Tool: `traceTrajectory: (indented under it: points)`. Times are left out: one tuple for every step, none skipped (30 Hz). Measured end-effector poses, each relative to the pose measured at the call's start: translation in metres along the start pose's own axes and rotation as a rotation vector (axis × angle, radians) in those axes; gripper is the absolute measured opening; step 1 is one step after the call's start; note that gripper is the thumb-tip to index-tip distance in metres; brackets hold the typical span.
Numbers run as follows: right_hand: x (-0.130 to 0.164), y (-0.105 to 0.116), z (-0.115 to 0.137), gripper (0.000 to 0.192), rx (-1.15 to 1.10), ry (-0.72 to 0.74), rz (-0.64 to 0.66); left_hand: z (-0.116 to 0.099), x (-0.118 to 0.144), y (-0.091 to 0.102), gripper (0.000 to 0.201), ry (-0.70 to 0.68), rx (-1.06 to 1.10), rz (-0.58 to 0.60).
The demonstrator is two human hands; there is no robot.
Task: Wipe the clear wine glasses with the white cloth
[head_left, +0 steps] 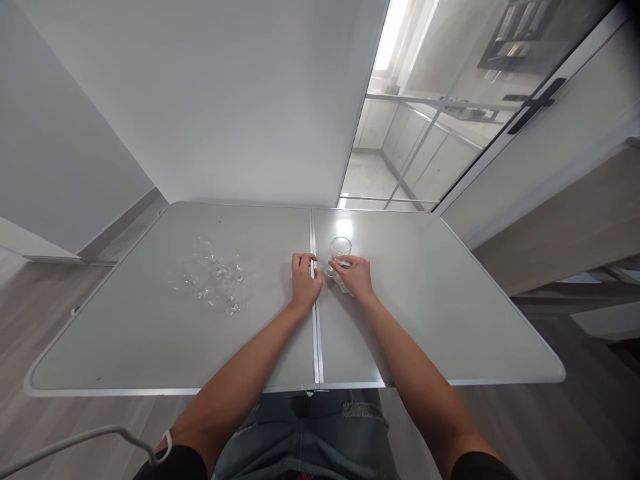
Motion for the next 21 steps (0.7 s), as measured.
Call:
traceTrajectory:
  points:
    - [-0.001, -0.001, 0.0, 0.026, -0.001, 0.005, 0.003, 0.0, 0.0, 0.0, 0.034, 0.005, -0.001, 0.003]
    - [-0.001, -0.001, 0.001, 0.026, -0.004, 0.008, 0.004, 0.0, 0.0, 0.0, 0.033, 0.01, -0.003, 0.006]
    - [-0.002, -0.002, 0.001, 0.026, -0.008, 0.011, 0.0, 0.0, 0.001, 0.0, 0.032, 0.017, -0.005, 0.006]
    - [-0.003, -0.002, 0.001, 0.026, -0.013, 0.013, -0.008, 0.0, 0.001, 0.0, 0.032, 0.023, -0.007, 0.008]
    - [-0.004, -0.003, 0.001, 0.026, -0.017, 0.014, -0.019, 0.0, 0.001, 0.0, 0.031, 0.028, -0.01, 0.013]
    - [-0.005, -0.003, 0.001, 0.026, -0.02, 0.012, -0.029, 0.001, 0.002, 0.0, 0.029, 0.032, -0.016, 0.024]
    - [-0.005, -0.003, 0.001, 0.026, -0.021, 0.009, -0.036, 0.002, 0.002, -0.001, 0.027, 0.033, -0.025, 0.041]
    - [-0.006, -0.003, 0.0, 0.026, -0.02, 0.003, -0.039, 0.003, 0.002, -0.002, 0.024, 0.031, -0.038, 0.064]
    - [-0.007, -0.004, -0.001, 0.025, -0.019, 0.001, -0.035, 0.004, 0.002, -0.003, 0.021, 0.028, -0.055, 0.092]
    - [-0.007, -0.004, -0.001, 0.025, -0.019, 0.003, -0.028, 0.005, 0.001, -0.004, 0.019, 0.023, -0.077, 0.121]
    - [-0.008, -0.004, -0.002, 0.025, -0.017, 0.006, -0.019, 0.005, 0.0, -0.005, 0.019, 0.02, -0.102, 0.153]
    - [-0.008, -0.004, -0.002, 0.024, -0.011, 0.008, -0.009, 0.006, 0.0, -0.007, 0.022, 0.018, -0.13, 0.187]
    - [-0.008, -0.003, -0.002, 0.024, -0.001, 0.01, 0.006, 0.007, -0.001, -0.008, 0.027, 0.022, -0.161, 0.222]
    - [-0.009, -0.003, -0.002, 0.024, 0.013, 0.011, 0.025, 0.007, -0.002, -0.01, 0.032, 0.03, -0.195, 0.254]
    - [-0.009, -0.003, -0.001, 0.023, 0.028, 0.014, 0.048, 0.008, -0.002, -0.011, 0.035, 0.042, -0.232, 0.281]
    - [-0.009, -0.002, -0.001, 0.023, 0.04, 0.019, 0.077, 0.008, -0.003, -0.012, 0.035, 0.054, -0.268, 0.299]
    - [-0.009, -0.001, 0.0, 0.022, 0.045, 0.03, 0.111, 0.008, -0.003, -0.012, 0.033, 0.064, -0.3, 0.31]
    - [-0.009, 0.0, 0.0, 0.021, 0.041, 0.041, 0.146, 0.009, -0.003, -0.012, 0.029, 0.069, -0.326, 0.315]
    - [-0.009, 0.002, 0.0, 0.02, 0.032, 0.046, 0.178, 0.009, -0.003, -0.011, 0.026, 0.069, -0.346, 0.318]
    - [-0.009, 0.005, 0.0, 0.02, 0.021, 0.046, 0.212, 0.009, -0.003, -0.011, 0.024, 0.067, -0.361, 0.32]
    - [-0.01, 0.009, -0.001, 0.021, 0.013, 0.04, 0.247, 0.009, -0.002, -0.01, 0.023, 0.066, -0.372, 0.321]
Point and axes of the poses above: each hand's wrist, its own x-axis away from the middle knuckle, its own y-axis out of the back of the hand, z = x × y, the point moved 1 cm from there along -x, towards the middle knuckle, and after that the axes turned 7 degrees about x, right-handed, at the moved point
